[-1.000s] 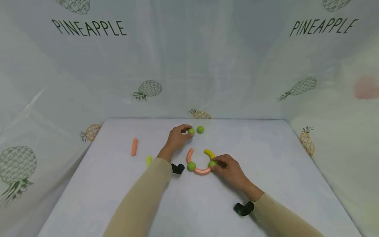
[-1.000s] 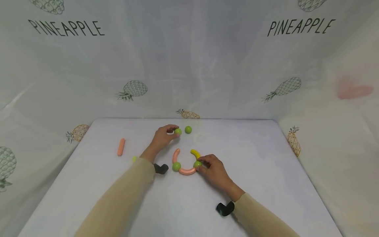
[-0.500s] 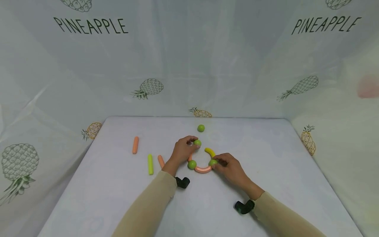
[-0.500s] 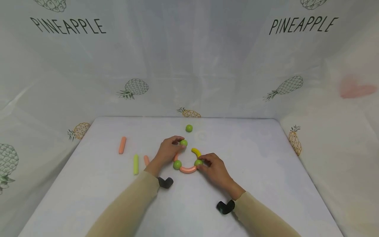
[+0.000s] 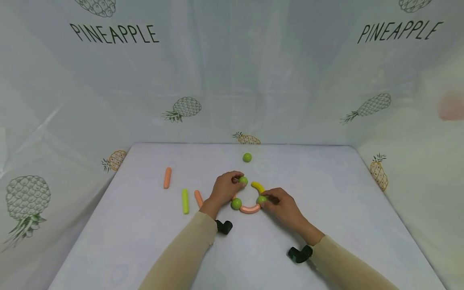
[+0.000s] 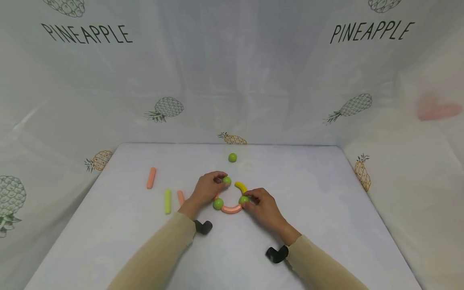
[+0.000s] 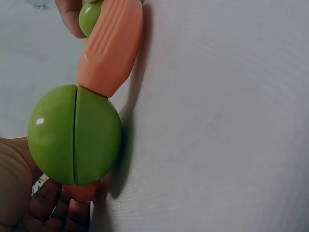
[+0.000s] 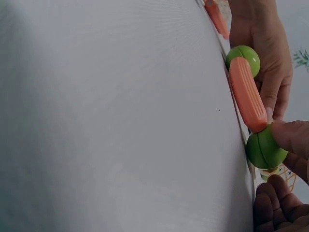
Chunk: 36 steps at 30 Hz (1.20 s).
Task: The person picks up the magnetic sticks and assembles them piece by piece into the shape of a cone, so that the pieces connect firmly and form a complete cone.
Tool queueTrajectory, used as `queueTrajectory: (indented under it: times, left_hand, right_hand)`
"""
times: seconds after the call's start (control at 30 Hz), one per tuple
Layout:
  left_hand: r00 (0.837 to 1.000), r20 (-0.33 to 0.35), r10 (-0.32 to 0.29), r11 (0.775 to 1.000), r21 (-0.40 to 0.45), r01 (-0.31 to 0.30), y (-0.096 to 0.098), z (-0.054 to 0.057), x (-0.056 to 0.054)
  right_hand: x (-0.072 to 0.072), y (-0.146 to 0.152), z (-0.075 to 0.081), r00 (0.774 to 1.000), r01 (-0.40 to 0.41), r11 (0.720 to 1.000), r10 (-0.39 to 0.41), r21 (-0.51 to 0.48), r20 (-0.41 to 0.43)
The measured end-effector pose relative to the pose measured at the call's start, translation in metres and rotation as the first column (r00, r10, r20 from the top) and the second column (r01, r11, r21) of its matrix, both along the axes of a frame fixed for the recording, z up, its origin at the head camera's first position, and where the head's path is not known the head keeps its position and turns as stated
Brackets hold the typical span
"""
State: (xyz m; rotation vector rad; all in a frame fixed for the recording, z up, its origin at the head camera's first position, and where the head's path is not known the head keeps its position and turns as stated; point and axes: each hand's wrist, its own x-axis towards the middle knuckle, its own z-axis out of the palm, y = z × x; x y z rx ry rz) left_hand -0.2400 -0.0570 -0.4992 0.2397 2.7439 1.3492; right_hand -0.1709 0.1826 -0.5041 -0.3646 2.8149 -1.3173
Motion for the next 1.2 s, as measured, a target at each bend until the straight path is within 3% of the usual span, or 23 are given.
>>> queueTrajectory:
  times: [0.17, 0.33, 0.5, 0.77, 0.93, 1.2]
  left_hand:
    - [1.0, -0.016, -0.011, 1.0, -0.005, 0.011, 0.001, -0.003, 0.001]
    - [0.999, -0.041, -0.035, 0.999, -0.023, 0.034, 0.002, -0.005, 0.002]
    - [0.997, -0.061, -0.036, 0.999, -0.036, 0.034, 0.004, -0.005, 0.002]
    - [0.997, -0.035, -0.067, 0.997, -0.026, 0.066, 0.003, -0.004, 0.003]
    - [0.996, -0.025, -0.083, 0.996, -0.018, 0.083, 0.002, -0.003, 0.003]
    - [0.996, -0.013, -0.09, 0.996, -0.017, 0.09, 0.002, -0.004, 0.003]
  right_hand:
    - [0.0, 0.0, 0.0, 1.0, 0.002, 1.0, -0.002, -0.009, 0.0]
    - [-0.002, -0.005, 0.003, 0.995, 0.081, 0.996, -0.079, -0.023, 0.055]
    - [-0.009, -0.016, 0.009, 0.977, 0.192, 0.981, -0.189, -0.024, 0.1]
    - [-0.02, -0.028, 0.011, 0.948, 0.28, 0.96, -0.279, 0.017, 0.151]
    - [-0.023, -0.03, 0.012, 0.939, 0.302, 0.953, -0.299, 0.008, 0.167]
    - [-0.021, -0.031, 0.014, 0.944, 0.296, 0.955, -0.293, 0.006, 0.152]
